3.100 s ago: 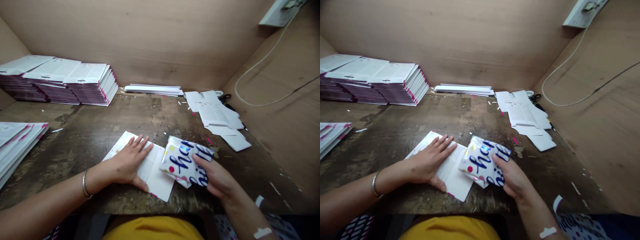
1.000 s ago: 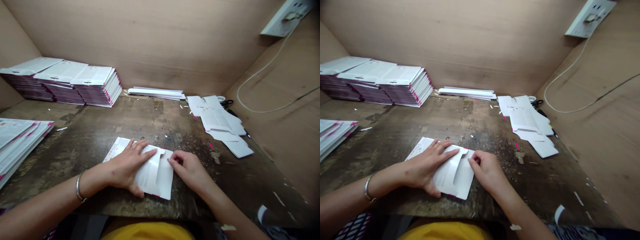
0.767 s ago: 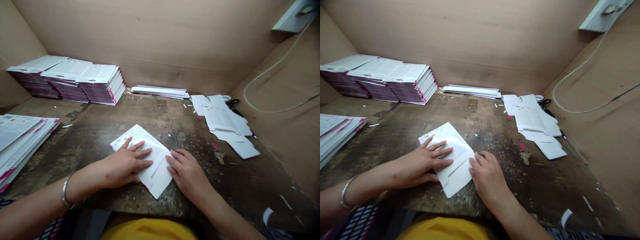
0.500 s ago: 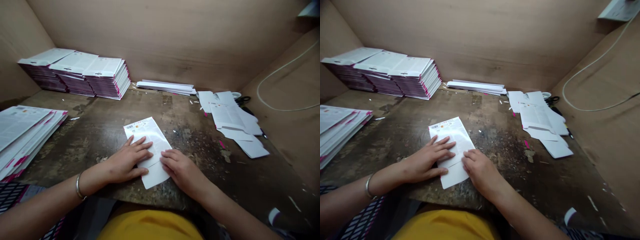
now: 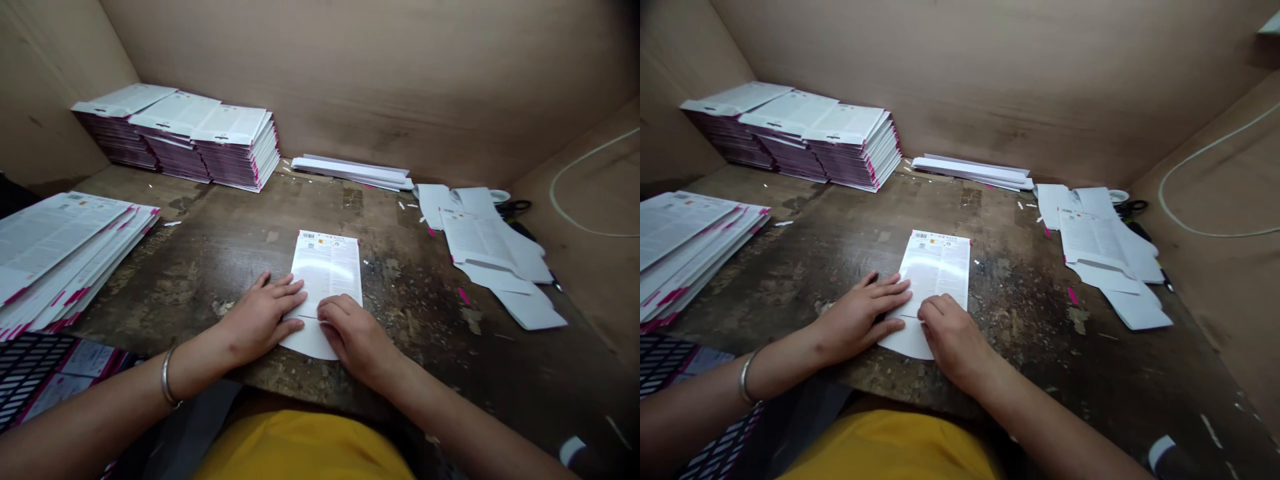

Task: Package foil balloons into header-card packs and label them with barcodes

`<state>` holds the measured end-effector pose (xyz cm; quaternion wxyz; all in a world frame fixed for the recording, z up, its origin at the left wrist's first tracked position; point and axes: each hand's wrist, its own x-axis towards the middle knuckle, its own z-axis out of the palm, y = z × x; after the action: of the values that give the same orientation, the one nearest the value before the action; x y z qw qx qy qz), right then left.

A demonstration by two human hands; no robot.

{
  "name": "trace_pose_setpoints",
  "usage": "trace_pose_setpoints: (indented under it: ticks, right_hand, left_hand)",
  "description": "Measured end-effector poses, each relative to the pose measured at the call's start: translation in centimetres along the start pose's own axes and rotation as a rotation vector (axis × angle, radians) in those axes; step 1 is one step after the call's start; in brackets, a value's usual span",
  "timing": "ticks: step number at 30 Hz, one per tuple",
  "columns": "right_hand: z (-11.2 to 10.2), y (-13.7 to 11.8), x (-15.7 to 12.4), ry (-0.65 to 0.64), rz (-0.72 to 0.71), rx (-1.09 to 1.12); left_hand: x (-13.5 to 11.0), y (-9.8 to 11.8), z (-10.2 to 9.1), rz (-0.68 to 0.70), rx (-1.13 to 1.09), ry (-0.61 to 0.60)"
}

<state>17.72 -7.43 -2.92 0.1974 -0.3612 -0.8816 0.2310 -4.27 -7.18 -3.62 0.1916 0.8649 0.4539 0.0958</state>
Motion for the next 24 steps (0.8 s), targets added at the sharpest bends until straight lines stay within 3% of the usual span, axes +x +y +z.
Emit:
trace_pose_setpoints:
  ticks: [8, 17, 24]
  right_hand:
    - [0.9, -0.5, -0.1, -0.086, -0.070, -0.077]
    - [1.3, -0.3, -0.1, 0.028, -0.038, 0.033]
    - [1.0, -0.5, -0.8, -0.016, -0.065, 0.067]
  left_hand:
    - [-0.1, 0.1, 0.4, 0.019, 0.034, 0.044]
    - [0.1, 0.2, 0.1, 0.004, 0.013, 0.037]
    - [0.0, 0.2, 0.1, -0.010, 0.001, 0.048]
